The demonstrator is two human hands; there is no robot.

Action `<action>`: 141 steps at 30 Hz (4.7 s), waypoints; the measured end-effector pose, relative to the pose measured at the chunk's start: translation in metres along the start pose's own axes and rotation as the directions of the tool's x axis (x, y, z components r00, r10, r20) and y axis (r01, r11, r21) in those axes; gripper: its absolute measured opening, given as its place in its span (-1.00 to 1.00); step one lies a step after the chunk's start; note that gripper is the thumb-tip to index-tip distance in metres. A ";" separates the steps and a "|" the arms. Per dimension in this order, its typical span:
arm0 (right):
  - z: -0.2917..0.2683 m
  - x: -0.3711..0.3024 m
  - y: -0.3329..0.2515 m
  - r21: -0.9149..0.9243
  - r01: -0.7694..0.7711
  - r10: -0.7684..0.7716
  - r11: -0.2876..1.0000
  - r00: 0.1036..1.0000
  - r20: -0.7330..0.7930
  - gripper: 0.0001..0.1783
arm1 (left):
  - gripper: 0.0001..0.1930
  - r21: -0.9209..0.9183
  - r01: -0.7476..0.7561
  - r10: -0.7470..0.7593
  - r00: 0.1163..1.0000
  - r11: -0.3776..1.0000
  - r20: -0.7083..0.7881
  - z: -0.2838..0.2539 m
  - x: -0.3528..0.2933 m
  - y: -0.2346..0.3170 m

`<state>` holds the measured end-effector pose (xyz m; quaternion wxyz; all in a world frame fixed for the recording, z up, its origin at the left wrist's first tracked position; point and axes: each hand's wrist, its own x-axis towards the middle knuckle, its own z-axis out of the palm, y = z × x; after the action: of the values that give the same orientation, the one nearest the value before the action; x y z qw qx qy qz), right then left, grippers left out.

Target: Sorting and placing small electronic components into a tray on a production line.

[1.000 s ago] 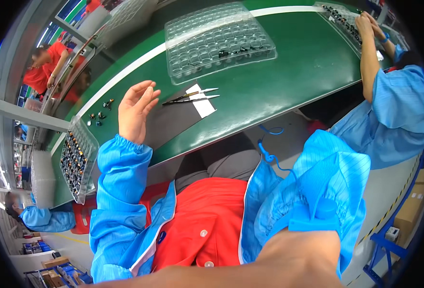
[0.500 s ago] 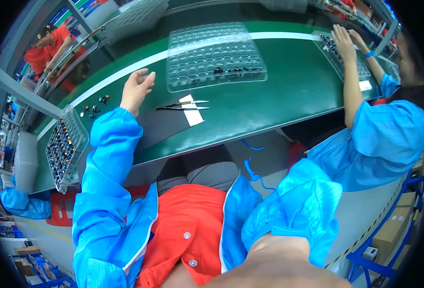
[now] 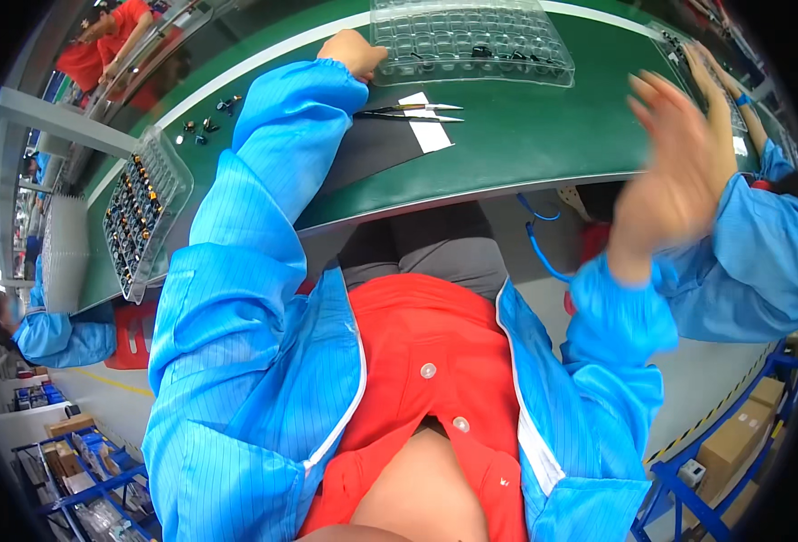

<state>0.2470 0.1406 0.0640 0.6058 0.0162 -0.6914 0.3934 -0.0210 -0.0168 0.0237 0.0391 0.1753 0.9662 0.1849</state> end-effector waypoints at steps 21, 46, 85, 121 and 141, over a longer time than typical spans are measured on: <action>0.086 -0.010 0.073 0.292 -0.623 0.517 0.726 0.774 0.367 -0.66 | -0.70 -0.988 -0.019 -0.074 0.997 0.156 -0.031 -0.096 -0.086 -0.085; 0.252 -0.162 -0.127 0.447 0.221 -0.481 0.867 0.135 0.866 -0.47 | -0.54 -0.519 -0.740 -0.768 0.004 0.429 -0.641 -0.293 -0.409 -0.491; 0.271 -0.162 -0.118 0.481 0.032 -0.470 0.876 0.272 0.839 -0.75 | -0.56 -0.490 -0.436 0.580 0.792 0.755 0.190 -0.200 -0.219 -0.242; 0.165 -0.077 0.017 -0.420 -0.039 0.322 0.907 0.707 0.630 -0.79 | -0.54 0.017 -0.567 0.543 0.780 0.824 -0.311 -0.065 -0.150 -0.168; 0.239 -0.074 -0.084 0.188 -0.004 -0.188 0.982 -0.006 0.982 -0.59 | -0.72 0.190 0.019 0.116 0.729 0.982 -0.674 -0.090 -0.196 -0.281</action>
<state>0.1109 -0.0858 0.0549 -0.0384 0.3757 -0.8852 0.2717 0.0588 -0.3612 0.0051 -0.3395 0.1234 0.9208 0.1474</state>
